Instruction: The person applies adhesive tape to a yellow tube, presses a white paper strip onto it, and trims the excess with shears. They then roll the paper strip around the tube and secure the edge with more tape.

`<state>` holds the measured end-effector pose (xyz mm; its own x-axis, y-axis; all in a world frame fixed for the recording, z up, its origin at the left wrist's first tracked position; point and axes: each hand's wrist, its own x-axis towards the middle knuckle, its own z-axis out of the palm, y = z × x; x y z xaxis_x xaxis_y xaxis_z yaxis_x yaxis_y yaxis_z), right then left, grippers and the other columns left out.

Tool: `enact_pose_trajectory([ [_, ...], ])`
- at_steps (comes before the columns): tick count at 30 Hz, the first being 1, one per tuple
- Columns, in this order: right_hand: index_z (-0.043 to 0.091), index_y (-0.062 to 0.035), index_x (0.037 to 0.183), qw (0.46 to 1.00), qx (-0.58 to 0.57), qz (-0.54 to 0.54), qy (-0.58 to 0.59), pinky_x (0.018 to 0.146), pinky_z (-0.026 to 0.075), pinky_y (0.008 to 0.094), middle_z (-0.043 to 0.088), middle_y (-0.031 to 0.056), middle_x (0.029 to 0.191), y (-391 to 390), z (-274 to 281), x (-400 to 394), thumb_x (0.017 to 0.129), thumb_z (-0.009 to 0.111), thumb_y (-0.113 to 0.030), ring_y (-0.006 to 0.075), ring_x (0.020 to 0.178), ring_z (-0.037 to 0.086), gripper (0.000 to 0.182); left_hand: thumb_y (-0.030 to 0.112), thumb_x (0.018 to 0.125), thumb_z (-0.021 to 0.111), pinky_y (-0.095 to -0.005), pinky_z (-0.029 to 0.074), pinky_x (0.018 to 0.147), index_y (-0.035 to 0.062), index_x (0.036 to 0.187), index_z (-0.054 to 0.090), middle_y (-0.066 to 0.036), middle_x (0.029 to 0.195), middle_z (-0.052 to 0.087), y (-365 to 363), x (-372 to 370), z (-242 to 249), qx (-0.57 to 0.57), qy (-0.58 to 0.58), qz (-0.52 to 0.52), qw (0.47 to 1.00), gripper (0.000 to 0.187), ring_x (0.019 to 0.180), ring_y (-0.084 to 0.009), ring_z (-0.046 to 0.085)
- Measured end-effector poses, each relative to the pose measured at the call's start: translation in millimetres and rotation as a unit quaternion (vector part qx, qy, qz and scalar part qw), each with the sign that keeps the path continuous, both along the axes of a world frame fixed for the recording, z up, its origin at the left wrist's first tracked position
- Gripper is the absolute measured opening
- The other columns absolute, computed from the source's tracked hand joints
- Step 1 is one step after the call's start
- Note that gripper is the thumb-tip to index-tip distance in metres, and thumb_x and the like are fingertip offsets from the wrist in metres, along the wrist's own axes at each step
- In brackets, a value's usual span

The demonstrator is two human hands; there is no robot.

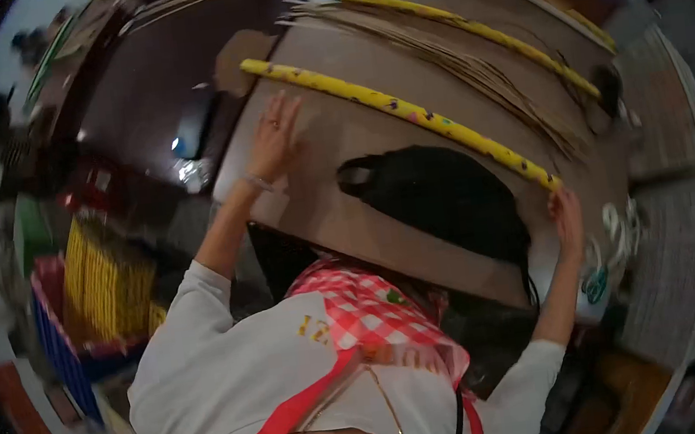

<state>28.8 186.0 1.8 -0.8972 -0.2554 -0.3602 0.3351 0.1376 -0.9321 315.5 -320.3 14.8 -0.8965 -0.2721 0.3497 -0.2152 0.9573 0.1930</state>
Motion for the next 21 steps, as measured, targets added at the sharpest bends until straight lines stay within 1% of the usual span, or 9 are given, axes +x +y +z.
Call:
enact_pose_trajectory([
  [1,0.052,-0.0084,0.091,0.998,0.04,0.019,-0.042,0.049,0.039,0.0203,0.055,-0.0006,0.075,-35.2,22.4,6.4,0.09,0.054,-0.026,0.0077,0.062,0.052,0.018,0.033,0.082,0.059,-0.0459,0.017,0.108,0.0085,0.139,0.024,-0.019,0.142,0.023,8.9,23.1,-1.1,0.03,-0.025,0.041,0.998,0.072,0.133,-0.0346,0.019],
  [4,0.054,-0.008,0.096,0.989,0.005,0.146,-0.035,0.051,0.041,0.02,0.058,-0.0002,0.079,-128.3,14.8,-15.9,0.09,0.055,-0.026,0.0077,0.065,0.053,0.019,0.041,0.087,0.049,-0.0435,0.015,0.109,0.0057,0.137,0.03,-0.017,0.143,0.023,22.3,65.9,-21.7,0.131,-0.069,0.11,0.983,0.064,0.134,-0.0327,0.018],
  [6,0.055,-0.0064,0.102,0.967,-0.03,0.213,-0.136,0.053,0.044,0.0197,0.061,0.0016,0.085,-207.6,15.3,-23.9,0.089,0.056,-0.026,0.0085,0.066,0.055,0.024,0.044,0.088,0.045,-0.0421,0.015,0.109,0.0046,0.135,0.033,-0.016,0.143,0.025,28.4,71.5,-34.9,0.073,-0.015,0.116,0.99,0.063,0.135,-0.0312,0.018],
  [7,0.056,-0.0043,0.105,0.955,-0.048,0.26,-0.135,0.054,0.047,0.0189,0.063,0.0039,0.089,-250.4,6.4,-28.1,0.089,0.055,-0.023,0.0092,0.071,0.058,0.025,0.043,0.089,0.045,-0.0411,0.016,0.109,0.007,0.136,0.032,-0.013,0.145,0.024,31.3,70.0,-28.9,0.071,-0.03,0.14,0.987,0.061,0.135,-0.0288,0.02],
  [11,0.056,-0.0001,0.101,0.888,-0.08,0.378,-0.249,0.055,0.05,0.0201,0.064,0.006,0.085,-429.5,-14.9,-12.4,0.091,0.048,-0.016,0.0113,0.069,0.06,0.021,0.042,0.086,0.05,-0.0423,0.02,0.108,0.0062,0.131,0.041,-0.014,0.142,0.029,29.2,73.6,-27.6,0.129,0.032,0.129,0.983,0.058,0.133,-0.0289,0.024],
  [13,0.057,0.0004,0.099,0.898,-0.096,0.347,-0.252,0.053,0.05,0.02,0.064,0.0063,0.082,-524.4,-40.3,-1.8,0.092,0.046,-0.016,0.012,0.065,0.06,0.021,0.042,0.086,0.051,-0.0421,0.021,0.108,0.006,0.13,0.042,-0.014,0.141,0.03,29.0,73.3,-30.3,0.144,0.04,0.126,0.981,0.058,0.133,-0.0285,0.024],
  [16,0.058,0.0007,0.096,0.883,-0.12,0.377,-0.252,0.05,0.049,0.0183,0.064,0.0064,0.081,-625.8,-31.3,41.6,0.092,0.045,-0.016,0.0117,0.063,0.06,0.021,0.042,0.086,0.051,-0.0418,0.021,0.108,0.0057,0.13,0.042,-0.014,0.14,0.032,31.1,73.7,-27.0,0.155,0.049,0.13,0.978,0.058,0.133,-0.0286,0.024],
  [18,0.054,0.0002,0.095,0.883,-0.177,0.326,-0.288,0.049,0.054,0.0225,0.064,0.0088,0.08,-670.4,-17.4,78.2,0.092,0.043,-0.014,0.0157,0.062,0.062,0.019,0.041,0.086,0.051,-0.0415,0.02,0.108,0.0056,0.13,0.042,-0.014,0.141,0.031,28.6,72.5,-32.4,0.163,0.042,0.121,0.978,0.057,0.133,-0.0285,0.024],
  [21,0.057,0.0014,0.094,0.904,-0.119,0.328,-0.245,0.05,0.05,0.0221,0.064,0.009,0.081,-700.2,-13.2,115.6,0.092,0.043,-0.013,0.0152,0.064,0.061,0.02,0.039,0.085,0.052,-0.0412,0.019,0.109,0.0042,0.129,0.042,-0.014,0.142,0.031,29.0,74.7,-25.8,0.178,0.04,0.122,0.976,0.057,0.133,-0.0285,0.024],
])
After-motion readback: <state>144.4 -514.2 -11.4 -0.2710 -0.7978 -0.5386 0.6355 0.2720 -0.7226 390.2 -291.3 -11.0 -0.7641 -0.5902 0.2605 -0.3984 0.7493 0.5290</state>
